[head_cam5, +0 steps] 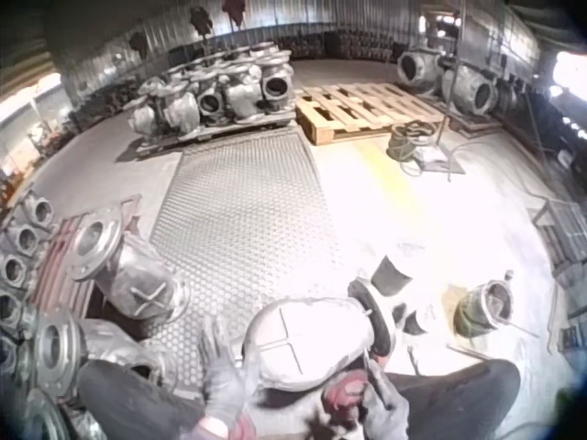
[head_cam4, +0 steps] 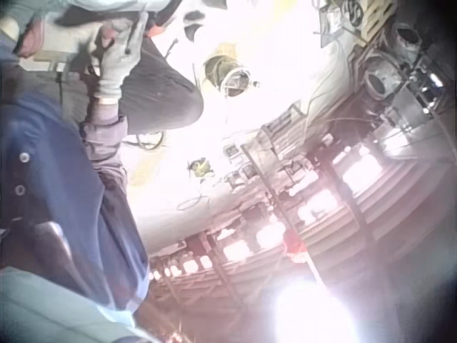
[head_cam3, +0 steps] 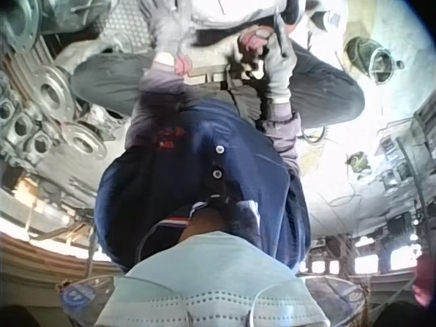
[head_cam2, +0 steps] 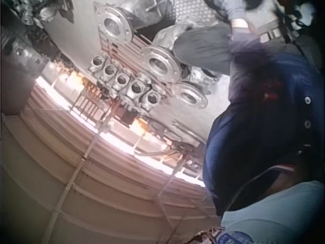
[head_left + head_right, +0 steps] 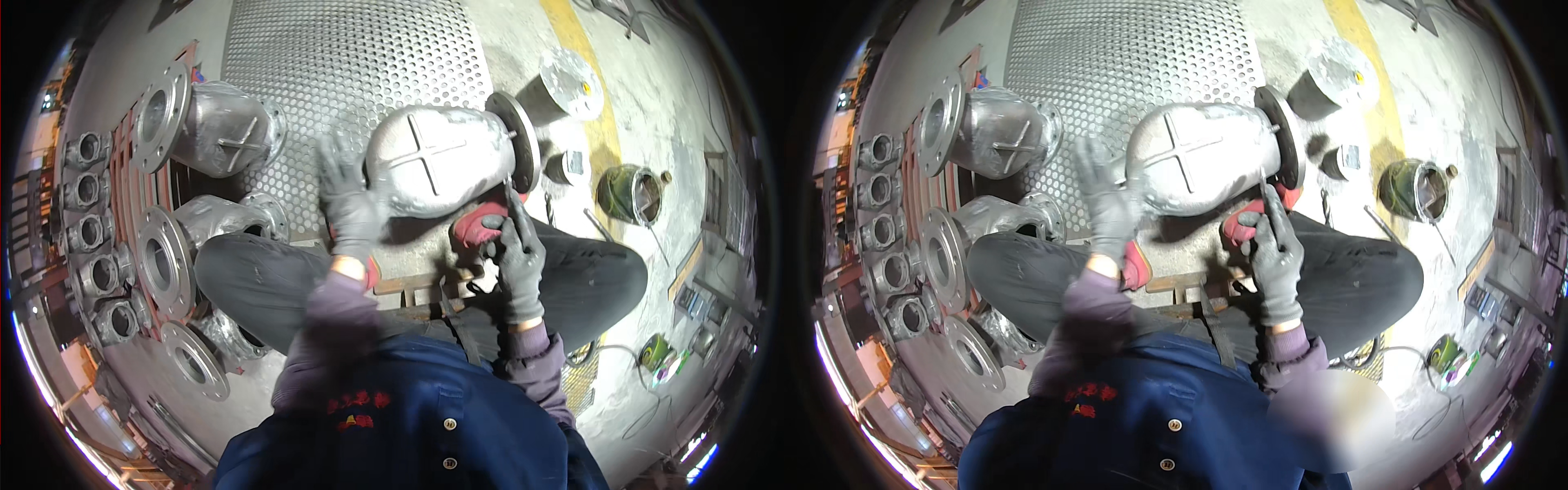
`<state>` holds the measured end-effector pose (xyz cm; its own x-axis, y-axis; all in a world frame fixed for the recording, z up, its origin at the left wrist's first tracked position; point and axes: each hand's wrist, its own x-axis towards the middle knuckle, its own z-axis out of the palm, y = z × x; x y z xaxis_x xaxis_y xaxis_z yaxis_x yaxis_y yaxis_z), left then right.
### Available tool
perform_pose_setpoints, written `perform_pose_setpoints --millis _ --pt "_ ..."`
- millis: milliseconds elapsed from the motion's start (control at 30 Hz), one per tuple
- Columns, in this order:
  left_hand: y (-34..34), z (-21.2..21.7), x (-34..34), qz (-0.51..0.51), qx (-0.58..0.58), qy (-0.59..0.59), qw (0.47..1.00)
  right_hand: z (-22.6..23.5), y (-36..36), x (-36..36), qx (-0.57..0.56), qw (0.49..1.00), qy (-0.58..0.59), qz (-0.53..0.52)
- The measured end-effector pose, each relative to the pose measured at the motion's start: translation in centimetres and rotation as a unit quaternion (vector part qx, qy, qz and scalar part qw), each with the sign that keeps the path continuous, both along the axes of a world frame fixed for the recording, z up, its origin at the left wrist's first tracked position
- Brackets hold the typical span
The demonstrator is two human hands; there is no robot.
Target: The recorder applies a white sealant or marking paste to the seams and flanges of large metal valve components using a small spatula tool.
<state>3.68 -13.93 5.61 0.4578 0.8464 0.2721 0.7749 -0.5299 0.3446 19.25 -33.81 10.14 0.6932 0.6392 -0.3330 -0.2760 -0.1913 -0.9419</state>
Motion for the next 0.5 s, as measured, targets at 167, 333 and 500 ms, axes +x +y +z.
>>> perform_pose_setpoints --millis 167,333,500 --pt "5.6 8.2 -4.2 0.036 0.174 -0.009 0.984 2.7 3.6 3.5 -0.016 0.997 -0.066 -0.045" --pt "7.8 6.9 -7.8 0.135 -0.415 -0.348 0.830 0.8 7.8 12.6 -0.151 0.947 -0.282 -0.006" --pt "5.1 -4.3 -9.8 0.170 -0.311 -0.268 0.896 -3.8 9.4 18.4 -0.112 0.974 -0.197 0.007"
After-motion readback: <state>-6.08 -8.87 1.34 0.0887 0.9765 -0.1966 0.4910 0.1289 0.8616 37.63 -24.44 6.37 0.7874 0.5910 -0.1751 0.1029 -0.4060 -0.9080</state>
